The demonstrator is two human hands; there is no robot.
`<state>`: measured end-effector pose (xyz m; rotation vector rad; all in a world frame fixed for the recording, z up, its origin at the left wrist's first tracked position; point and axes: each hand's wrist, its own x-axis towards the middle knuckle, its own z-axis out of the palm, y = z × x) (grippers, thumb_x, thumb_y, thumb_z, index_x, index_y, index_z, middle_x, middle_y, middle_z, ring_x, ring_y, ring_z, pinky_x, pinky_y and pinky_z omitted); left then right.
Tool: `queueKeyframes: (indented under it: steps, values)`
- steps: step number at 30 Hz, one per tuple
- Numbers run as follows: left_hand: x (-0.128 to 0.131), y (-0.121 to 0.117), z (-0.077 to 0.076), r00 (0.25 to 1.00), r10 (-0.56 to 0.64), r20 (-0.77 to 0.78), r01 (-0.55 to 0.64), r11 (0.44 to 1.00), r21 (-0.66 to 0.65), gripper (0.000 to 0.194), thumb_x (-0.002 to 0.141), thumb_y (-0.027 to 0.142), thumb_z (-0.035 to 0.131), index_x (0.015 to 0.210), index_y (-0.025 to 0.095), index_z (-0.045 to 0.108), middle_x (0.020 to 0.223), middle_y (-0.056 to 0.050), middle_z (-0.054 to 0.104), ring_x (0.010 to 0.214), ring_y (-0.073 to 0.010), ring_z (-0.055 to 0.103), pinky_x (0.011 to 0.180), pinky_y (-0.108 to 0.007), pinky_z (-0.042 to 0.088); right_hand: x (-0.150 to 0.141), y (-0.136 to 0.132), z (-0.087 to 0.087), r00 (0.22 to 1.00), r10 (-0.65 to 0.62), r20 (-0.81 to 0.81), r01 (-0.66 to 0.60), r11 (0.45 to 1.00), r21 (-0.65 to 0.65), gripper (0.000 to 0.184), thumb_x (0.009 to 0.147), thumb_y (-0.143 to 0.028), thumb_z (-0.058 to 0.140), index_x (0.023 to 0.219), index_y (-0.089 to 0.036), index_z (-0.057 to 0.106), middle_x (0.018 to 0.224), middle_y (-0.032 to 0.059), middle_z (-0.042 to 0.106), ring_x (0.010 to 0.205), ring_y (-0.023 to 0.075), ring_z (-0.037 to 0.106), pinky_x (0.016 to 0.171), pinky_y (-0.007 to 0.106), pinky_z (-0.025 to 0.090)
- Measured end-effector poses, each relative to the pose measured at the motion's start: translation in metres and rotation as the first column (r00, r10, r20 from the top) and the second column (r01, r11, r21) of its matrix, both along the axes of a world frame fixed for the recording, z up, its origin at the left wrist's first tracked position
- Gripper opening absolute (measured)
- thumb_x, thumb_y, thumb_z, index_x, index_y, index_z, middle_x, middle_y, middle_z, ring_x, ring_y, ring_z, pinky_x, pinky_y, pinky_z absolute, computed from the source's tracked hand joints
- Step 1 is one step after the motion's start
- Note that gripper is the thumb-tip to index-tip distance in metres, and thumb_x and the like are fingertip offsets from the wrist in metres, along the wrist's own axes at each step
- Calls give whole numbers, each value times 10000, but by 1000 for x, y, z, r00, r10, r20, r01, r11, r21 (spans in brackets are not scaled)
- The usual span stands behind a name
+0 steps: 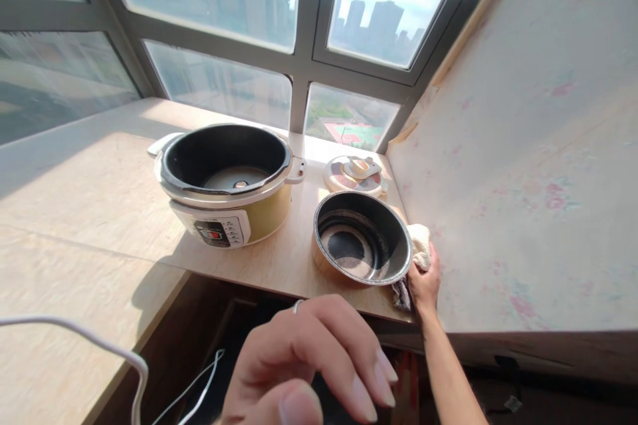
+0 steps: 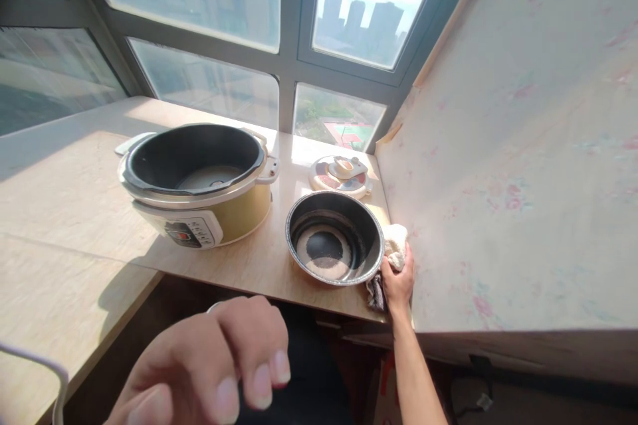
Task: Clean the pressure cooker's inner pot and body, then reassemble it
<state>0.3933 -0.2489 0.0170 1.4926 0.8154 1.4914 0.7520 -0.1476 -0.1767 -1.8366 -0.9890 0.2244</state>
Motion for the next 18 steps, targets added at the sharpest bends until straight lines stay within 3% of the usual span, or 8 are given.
queueKeyframes:
  steps: [2, 4, 5, 7, 10, 14, 18]
  values:
    - [11, 19, -17, 988, 21, 150, 3, 988, -156, 377, 1017, 511, 567, 815, 227, 712, 791, -68, 669, 784, -217, 665, 714, -357, 582, 0, 1, 2, 1000, 1, 2, 0, 1000, -23, 1110, 692, -728, 621, 1574, -74, 460, 1537, 236, 509, 1406, 418, 500, 1196, 536, 363]
    - [22, 38, -41, 961, 245, 132, -202, 940, -276, 240, 966, 436, 663, 916, 205, 704, 941, -70, 698, 904, -210, 662, 815, -336, 559, -1, 1, 4, 1000, -6, 18, 6, 999, -53, 1153, 668, -761, 595, 1571, -57, 464, 1536, 247, 507, 1413, 440, 489, 1196, 554, 362]
    - [26, 47, -55, 931, 356, 80, -317, 899, -302, 256, 935, 442, 686, 999, 195, 698, 1050, -87, 704, 971, -226, 657, 880, -360, 548, -2, 1, 6, 999, -12, 30, 14, 997, -70, 1178, 654, -780, 575, 1569, -47, 467, 1536, 253, 506, 1417, 453, 483, 1194, 563, 364]
    - [33, 62, -81, 893, 449, -25, -424, 821, -382, 422, 932, 453, 656, 1264, 192, 629, 1358, -130, 637, 1215, -281, 603, 1072, -448, 474, -4, 1, 8, 998, -18, 61, 25, 994, -111, 1222, 636, -814, 535, 1571, -31, 464, 1546, 262, 492, 1431, 475, 463, 1195, 582, 367]
    - [45, 81, -111, 933, 355, -58, -334, 793, -510, 736, 891, 528, 648, 1502, 164, 459, 1602, -177, 452, 1492, -350, 413, 1242, -517, 318, -3, 2, 6, 995, -4, 101, 23, 983, -181, 1237, 655, -834, 486, 1597, -34, 431, 1567, 256, 472, 1436, 491, 460, 1188, 611, 388]
    - [61, 104, -129, 965, 249, -88, -255, 793, -553, 1031, 830, 527, 675, 1652, 96, 225, 1751, -170, 190, 1646, -277, 118, 1329, -378, 117, 11, 11, -6, 990, -4, 143, 34, 977, -208, 1165, 625, -808, 545, 1588, -155, 480, 1477, 224, 564, 1343, 514, 553, 1081, 645, 508]
    - [67, 125, -132, 982, 161, -94, -185, 788, -587, 1081, 793, 472, 665, 1662, 31, 200, 1748, -185, 193, 1643, -256, 143, 1318, -317, 131, 31, 18, -15, 984, 33, 177, -11, 992, -125, 1122, 576, -771, 573, 1557, -228, 514, 1336, 211, 643, 1323, 517, 567, 1058, 665, 529]
